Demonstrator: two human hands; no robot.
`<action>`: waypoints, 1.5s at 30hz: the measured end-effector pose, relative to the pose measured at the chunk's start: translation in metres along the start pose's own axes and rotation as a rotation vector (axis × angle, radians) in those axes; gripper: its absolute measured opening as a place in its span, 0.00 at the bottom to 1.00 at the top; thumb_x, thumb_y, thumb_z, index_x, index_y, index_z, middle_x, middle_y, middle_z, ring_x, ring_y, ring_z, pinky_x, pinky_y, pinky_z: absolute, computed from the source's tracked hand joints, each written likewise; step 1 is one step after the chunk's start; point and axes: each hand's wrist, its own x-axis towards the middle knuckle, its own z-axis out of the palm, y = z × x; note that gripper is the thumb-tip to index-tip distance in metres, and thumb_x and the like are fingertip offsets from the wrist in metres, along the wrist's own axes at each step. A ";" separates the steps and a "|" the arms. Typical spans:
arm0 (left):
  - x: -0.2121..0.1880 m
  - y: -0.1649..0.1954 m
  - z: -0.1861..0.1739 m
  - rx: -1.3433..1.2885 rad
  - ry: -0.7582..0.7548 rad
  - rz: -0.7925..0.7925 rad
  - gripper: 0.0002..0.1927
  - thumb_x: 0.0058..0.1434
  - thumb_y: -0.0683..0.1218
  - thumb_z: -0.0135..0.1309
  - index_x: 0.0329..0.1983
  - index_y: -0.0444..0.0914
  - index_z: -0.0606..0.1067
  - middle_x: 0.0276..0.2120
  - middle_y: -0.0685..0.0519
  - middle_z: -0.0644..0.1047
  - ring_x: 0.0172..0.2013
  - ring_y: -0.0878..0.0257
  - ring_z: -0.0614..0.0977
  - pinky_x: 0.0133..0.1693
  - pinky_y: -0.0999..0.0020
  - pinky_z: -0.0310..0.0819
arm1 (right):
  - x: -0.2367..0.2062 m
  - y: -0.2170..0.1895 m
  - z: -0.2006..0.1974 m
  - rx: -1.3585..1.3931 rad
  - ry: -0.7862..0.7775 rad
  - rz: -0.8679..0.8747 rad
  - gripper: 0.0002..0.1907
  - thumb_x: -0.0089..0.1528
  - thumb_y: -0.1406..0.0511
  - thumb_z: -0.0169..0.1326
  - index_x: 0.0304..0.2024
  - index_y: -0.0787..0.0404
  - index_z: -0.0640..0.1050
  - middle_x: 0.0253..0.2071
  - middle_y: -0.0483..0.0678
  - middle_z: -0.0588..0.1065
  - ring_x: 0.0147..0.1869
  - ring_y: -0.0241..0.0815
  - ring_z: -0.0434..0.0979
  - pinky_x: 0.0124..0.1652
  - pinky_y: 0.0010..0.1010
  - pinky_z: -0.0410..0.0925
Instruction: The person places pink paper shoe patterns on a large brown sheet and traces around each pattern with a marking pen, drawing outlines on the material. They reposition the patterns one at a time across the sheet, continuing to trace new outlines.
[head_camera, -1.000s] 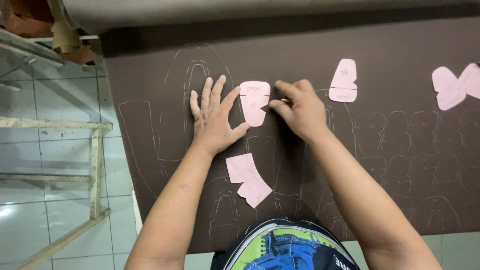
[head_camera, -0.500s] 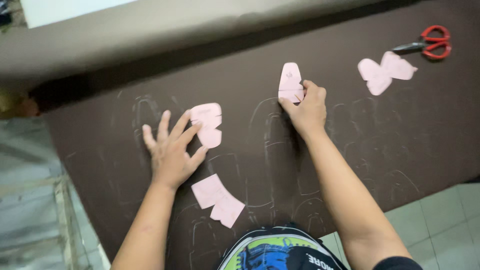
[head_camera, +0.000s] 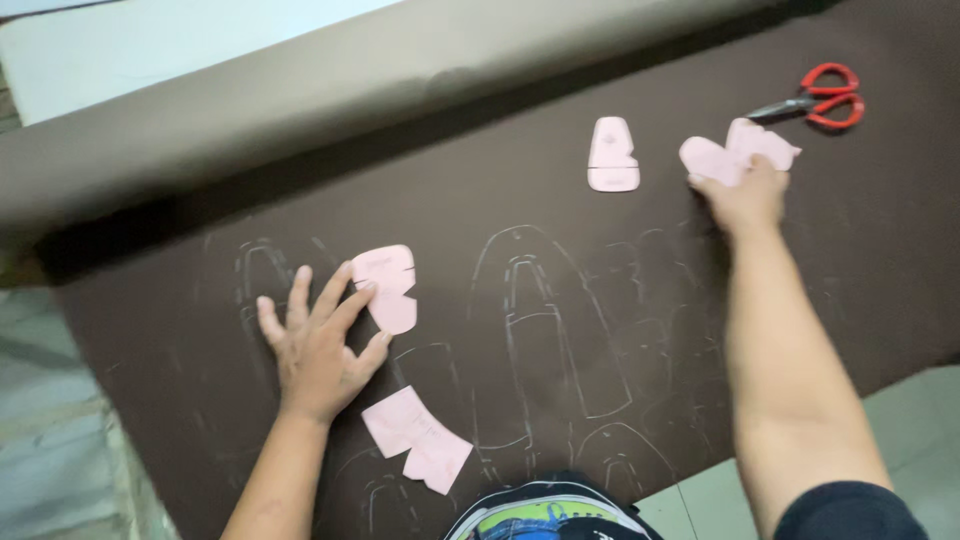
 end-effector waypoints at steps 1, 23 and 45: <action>0.001 -0.001 0.001 0.003 0.004 0.006 0.29 0.49 0.60 0.63 0.56 0.51 0.78 0.69 0.56 0.67 0.72 0.44 0.58 0.67 0.28 0.33 | 0.005 0.005 0.000 -0.023 -0.013 -0.046 0.50 0.48 0.50 0.77 0.62 0.70 0.70 0.62 0.68 0.66 0.62 0.65 0.70 0.57 0.47 0.66; 0.012 0.017 -0.004 -0.052 -0.001 -0.020 0.28 0.49 0.58 0.63 0.56 0.52 0.78 0.69 0.57 0.67 0.71 0.44 0.58 0.67 0.27 0.32 | -0.145 -0.215 0.065 0.013 -0.754 -1.015 0.08 0.61 0.60 0.61 0.43 0.50 0.83 0.41 0.45 0.80 0.47 0.48 0.80 0.45 0.37 0.71; 0.017 0.013 -0.008 -0.071 0.006 -0.027 0.29 0.49 0.57 0.63 0.56 0.51 0.79 0.69 0.57 0.67 0.72 0.44 0.58 0.67 0.27 0.31 | -0.159 -0.161 0.054 0.103 -0.714 -0.761 0.46 0.37 0.58 0.77 0.57 0.52 0.74 0.61 0.50 0.64 0.62 0.56 0.72 0.56 0.44 0.70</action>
